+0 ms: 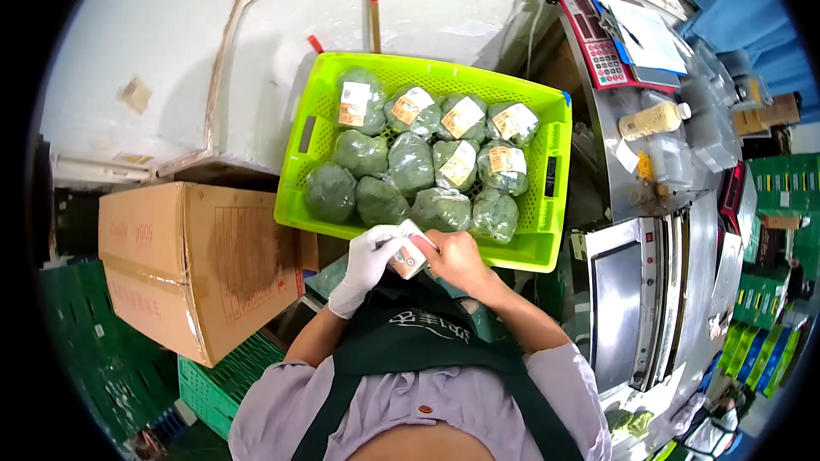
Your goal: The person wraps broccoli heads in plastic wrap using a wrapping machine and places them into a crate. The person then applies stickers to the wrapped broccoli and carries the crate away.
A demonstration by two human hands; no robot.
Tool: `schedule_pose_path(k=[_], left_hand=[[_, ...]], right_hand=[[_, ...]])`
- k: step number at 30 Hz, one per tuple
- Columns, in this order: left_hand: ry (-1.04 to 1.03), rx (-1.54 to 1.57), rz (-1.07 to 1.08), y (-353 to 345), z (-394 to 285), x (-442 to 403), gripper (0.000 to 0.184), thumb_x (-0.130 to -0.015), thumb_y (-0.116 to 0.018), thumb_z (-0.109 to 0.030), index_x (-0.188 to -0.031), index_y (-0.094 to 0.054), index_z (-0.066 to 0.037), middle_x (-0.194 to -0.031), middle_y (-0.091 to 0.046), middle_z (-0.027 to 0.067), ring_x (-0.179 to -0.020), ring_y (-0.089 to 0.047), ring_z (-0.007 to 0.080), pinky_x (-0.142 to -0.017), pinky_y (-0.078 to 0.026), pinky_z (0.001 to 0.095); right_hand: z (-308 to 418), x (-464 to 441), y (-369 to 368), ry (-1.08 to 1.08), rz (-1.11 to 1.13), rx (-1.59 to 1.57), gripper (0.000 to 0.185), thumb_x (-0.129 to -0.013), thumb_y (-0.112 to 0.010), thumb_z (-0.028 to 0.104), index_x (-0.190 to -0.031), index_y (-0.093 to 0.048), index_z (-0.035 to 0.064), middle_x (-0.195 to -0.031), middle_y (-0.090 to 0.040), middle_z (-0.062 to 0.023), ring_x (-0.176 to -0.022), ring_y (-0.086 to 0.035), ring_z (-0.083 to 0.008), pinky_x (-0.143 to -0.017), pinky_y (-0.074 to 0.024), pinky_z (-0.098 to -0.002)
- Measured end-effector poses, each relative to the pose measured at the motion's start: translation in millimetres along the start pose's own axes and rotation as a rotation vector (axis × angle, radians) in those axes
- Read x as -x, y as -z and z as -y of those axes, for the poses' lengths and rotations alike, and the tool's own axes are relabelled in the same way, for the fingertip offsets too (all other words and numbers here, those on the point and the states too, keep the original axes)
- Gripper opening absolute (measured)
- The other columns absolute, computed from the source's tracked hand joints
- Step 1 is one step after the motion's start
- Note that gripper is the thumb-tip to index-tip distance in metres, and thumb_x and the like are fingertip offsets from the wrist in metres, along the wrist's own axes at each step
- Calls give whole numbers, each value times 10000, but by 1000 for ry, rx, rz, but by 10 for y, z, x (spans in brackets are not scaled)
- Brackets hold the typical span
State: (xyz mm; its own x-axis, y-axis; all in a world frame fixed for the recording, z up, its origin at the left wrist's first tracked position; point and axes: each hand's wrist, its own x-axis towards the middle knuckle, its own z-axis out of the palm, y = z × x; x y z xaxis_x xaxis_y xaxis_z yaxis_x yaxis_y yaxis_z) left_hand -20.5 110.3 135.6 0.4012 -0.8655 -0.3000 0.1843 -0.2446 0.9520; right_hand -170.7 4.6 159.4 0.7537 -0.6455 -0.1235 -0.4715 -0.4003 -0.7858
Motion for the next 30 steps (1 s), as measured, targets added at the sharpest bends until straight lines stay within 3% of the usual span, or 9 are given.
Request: schedule_pose_path(k=[2, 9, 12, 16, 19, 24, 26, 28, 30], left_hand=[[128, -133, -79, 112, 5, 55, 171, -772, -684, -56, -925, -632, -2, -803, -648, -5, -726, -586, 63, -653, -480, 223], [160, -231, -49, 525, 53, 295, 285, -731, -739, -173, -932, -640, 4, -782, -658, 36, -709, -587, 56, -650, -488, 232], [251, -161, -69, 683, 41, 394, 271, -758, -713, -155, -949, -629, 18, -817, -652, 39, -732, -590, 62, -655, -489, 224], [281, -83, -138, 756, 65, 394, 224, -788, -683, -122, -943, -617, 27, -822, -639, 37, -727, -582, 60, -648, -486, 213], [257, -102, -132, 797, 90, 368, 249, -785, -686, -138, -947, -612, 36, -824, -642, 44, -721, -593, 69, -650, -487, 213], [251, -97, -174, 797, 110, 337, 227, -784, -698, -136, -923, -622, 27, -793, -638, 26, -700, -578, 50, -621, -481, 207], [264, -95, -169, 780, 108, 321, 229, -784, -700, -141, -919, -623, 27, -788, -638, 26, -699, -577, 49, -619, -480, 207], [274, -99, -151, 750, 124, 307, 231, -784, -702, -146, -915, -624, 27, -783, -638, 25, -698, -577, 48, -618, -480, 207], [282, -118, -120, 730, 160, 287, 233, -782, -705, -149, -910, -624, 29, -782, -638, 27, -698, -577, 50, -616, -479, 208]], right_hand=[[-1, -86, 56, 38, -53, 88, 188, -854, -609, 222, -781, -677, 62, -598, -606, -141, -443, -556, -295, -478, -472, -370], [-488, -1091, 553, -263, -201, -198, 336, -871, -608, 311, -750, -673, 4, -532, -589, -41, -438, -525, -77, -435, -410, -265], [-479, -1400, 369, -267, -74, -75, 315, -834, -648, 324, -798, -687, 13, -593, -627, -63, -517, -563, -110, -504, -443, -297], [-835, -1703, -262, -98, -41, 335, 447, -712, -712, 441, -718, -634, 1, -674, -642, -145, -634, -619, -333, -582, -484, -406], [-784, -1736, -368, -226, -38, 657, 448, -720, -708, 423, -808, -596, -1, -707, -638, -168, -706, -626, -356, -613, -497, -425], [-661, -1626, -304, -78, -260, 546, 472, -808, -629, 399, -965, -535, -35, -926, -623, -220, -856, -598, -354, -683, -502, -427], [-671, -1600, -449, 254, -446, 389, 548, -838, -590, 412, -1067, -519, -80, -1074, -564, -271, -968, -548, -382, -814, -467, -447], [-1017, -1709, -903, 246, -429, 540, 662, -825, -572, 444, -1207, -455, -84, -1210, -491, -269, -1101, -462, -398, -1000, -321, -474], [-1002, -1763, -1106, 135, -385, 680, 690, -804, -557, 474, -1225, -449, -61, -1261, -460, -249, -1139, -435, -379, -996, -306, -478]])
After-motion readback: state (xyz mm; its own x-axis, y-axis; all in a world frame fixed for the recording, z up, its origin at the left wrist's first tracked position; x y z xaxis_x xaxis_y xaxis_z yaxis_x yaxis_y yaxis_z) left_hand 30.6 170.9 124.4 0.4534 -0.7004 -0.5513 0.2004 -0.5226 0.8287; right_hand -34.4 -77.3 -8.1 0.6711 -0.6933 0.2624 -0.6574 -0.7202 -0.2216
